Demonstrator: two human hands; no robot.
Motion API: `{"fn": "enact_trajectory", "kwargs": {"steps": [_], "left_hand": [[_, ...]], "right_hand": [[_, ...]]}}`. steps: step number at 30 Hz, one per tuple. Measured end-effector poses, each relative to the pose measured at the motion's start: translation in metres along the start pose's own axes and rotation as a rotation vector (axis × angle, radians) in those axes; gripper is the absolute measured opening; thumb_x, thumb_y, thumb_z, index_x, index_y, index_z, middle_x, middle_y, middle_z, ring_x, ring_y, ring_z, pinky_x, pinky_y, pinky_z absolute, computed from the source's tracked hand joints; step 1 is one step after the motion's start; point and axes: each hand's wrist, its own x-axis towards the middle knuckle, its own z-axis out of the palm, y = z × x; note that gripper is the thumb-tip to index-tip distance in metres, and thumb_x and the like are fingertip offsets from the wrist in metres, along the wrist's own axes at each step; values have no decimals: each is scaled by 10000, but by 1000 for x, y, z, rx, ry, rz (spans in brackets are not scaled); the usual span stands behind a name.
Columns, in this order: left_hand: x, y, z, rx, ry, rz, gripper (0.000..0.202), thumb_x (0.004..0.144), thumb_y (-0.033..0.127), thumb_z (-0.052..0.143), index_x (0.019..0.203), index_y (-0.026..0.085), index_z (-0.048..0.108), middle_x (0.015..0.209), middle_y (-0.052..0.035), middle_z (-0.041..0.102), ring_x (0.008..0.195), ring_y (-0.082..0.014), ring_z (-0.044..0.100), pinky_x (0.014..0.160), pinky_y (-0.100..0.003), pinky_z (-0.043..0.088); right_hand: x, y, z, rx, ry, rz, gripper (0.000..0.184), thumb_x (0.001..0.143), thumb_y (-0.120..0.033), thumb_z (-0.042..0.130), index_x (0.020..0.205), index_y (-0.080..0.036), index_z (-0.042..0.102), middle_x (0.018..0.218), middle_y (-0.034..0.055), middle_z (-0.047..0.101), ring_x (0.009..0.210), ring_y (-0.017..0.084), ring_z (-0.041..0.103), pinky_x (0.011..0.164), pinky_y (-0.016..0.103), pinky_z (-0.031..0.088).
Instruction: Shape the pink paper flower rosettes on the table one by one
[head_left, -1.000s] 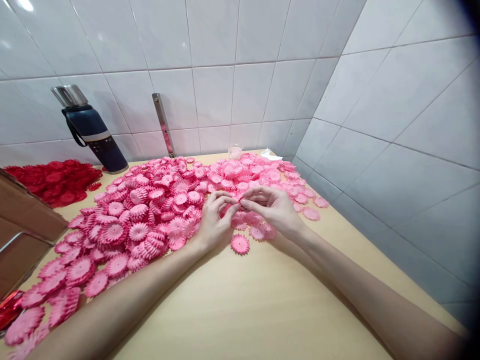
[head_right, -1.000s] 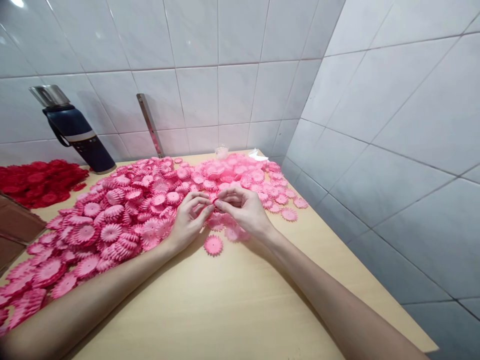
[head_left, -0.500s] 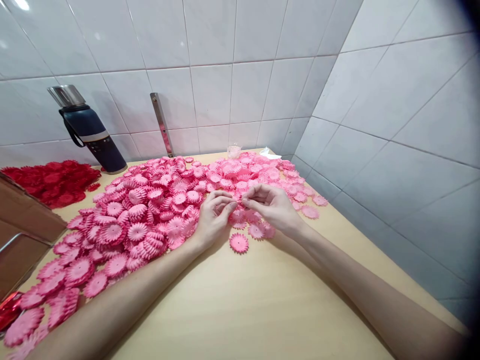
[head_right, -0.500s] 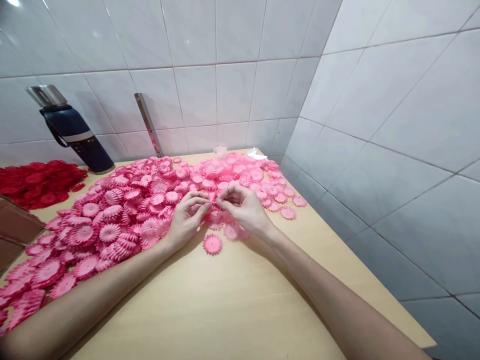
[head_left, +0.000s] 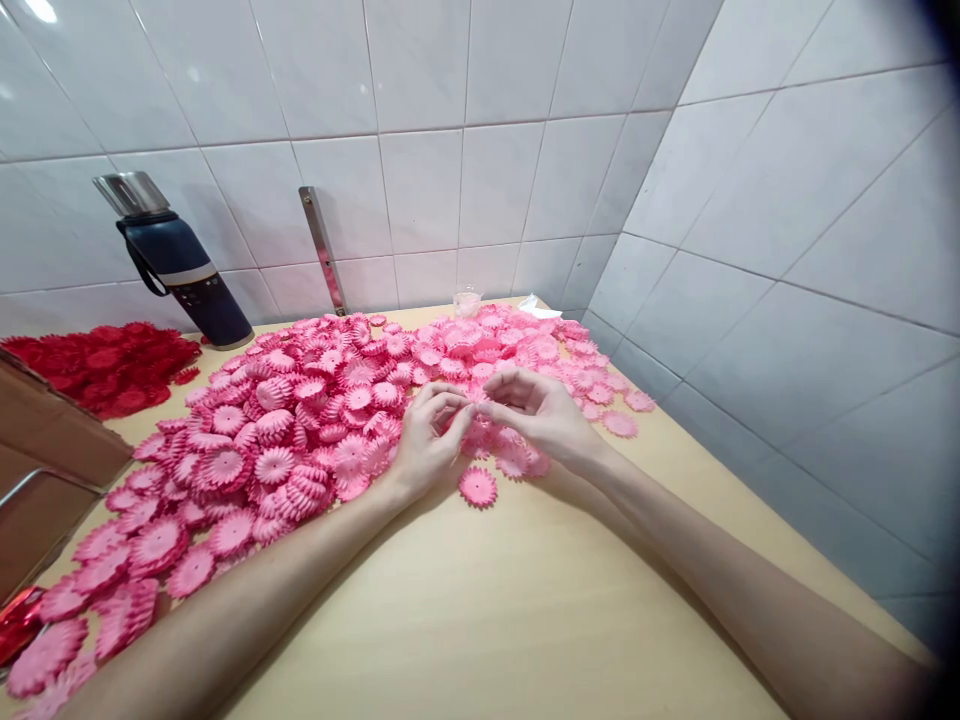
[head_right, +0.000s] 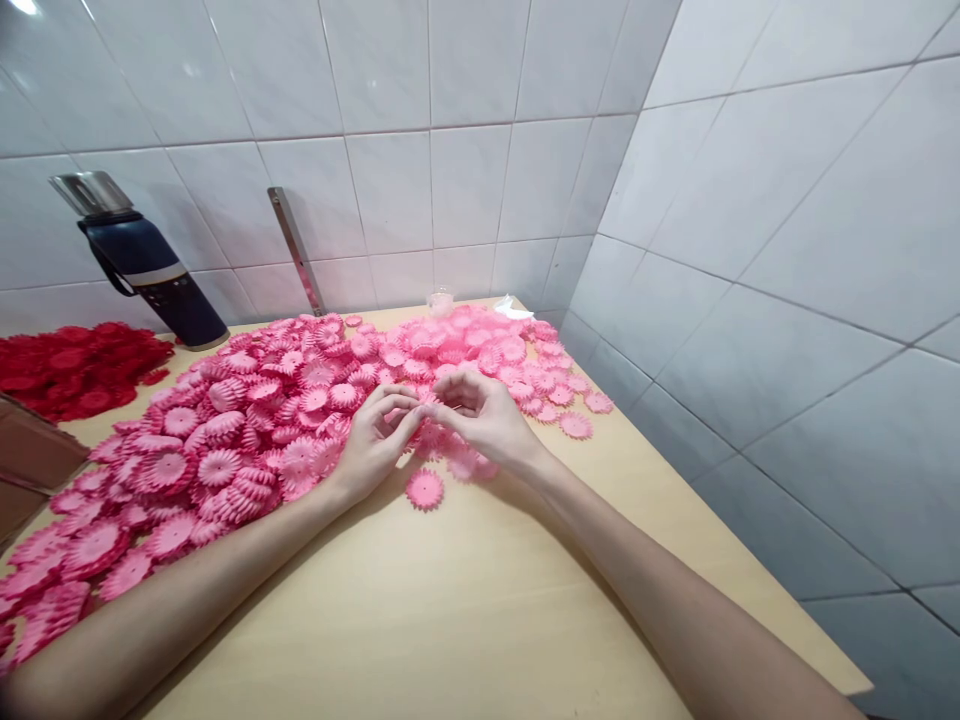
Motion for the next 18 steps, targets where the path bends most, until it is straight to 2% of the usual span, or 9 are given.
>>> {"fn": "enact_trajectory", "kwargs": {"steps": [3, 7, 9, 11, 13, 18], "left_hand": [[0, 3, -1, 43, 6, 3, 137, 837, 240, 572, 739, 159, 622, 950, -86, 568, 912, -176, 572, 745, -285, 516], [0, 4, -3, 74, 66, 1, 141, 824, 181, 555, 687, 159, 581, 911, -74, 586, 877, -166, 574, 741, -289, 509], [0, 2, -3, 35, 87, -11, 112, 819, 184, 560, 716, 158, 595, 961, -82, 592, 920, -171, 585, 773, -299, 519], [-1, -1, -2, -19, 93, -14, 60, 807, 191, 584, 837, 162, 626, 1060, -94, 580, 1012, -181, 579, 846, -317, 521], [-1, -3, -1, -56, 102, -2, 148, 792, 193, 611, 939, 175, 622, 1111, -92, 557, 1078, -184, 557, 909, -335, 507], [-2, -2, 0, -28, 65, -12, 115, 794, 281, 642, 783, 166, 637, 1043, -88, 531, 1034, -194, 561, 847, -331, 535]], "right_hand": [[5, 7, -8, 20, 156, -1, 287, 635, -365, 789, 756, -179, 607, 761, 29, 641, 729, 174, 639, 732, 346, 552], [13, 15, -27, 64, 499, 0, 323, 581, -365, 820, 713, -192, 581, 717, 20, 641, 703, 185, 650, 710, 367, 561], [14, 16, -33, 81, 558, 9, 346, 559, -351, 834, 733, -199, 576, 721, 14, 649, 716, 190, 662, 706, 366, 565], [12, 12, -31, 84, 500, 6, 361, 555, -336, 842, 764, -203, 579, 730, 14, 662, 740, 198, 675, 706, 358, 566], [8, 7, -23, 67, 407, 1, 364, 560, -342, 841, 770, -203, 579, 717, 17, 666, 733, 207, 680, 685, 353, 568], [-2, -3, 0, 17, 183, 8, 320, 613, -356, 808, 761, -198, 572, 698, 6, 645, 700, 187, 667, 674, 336, 566]]}}
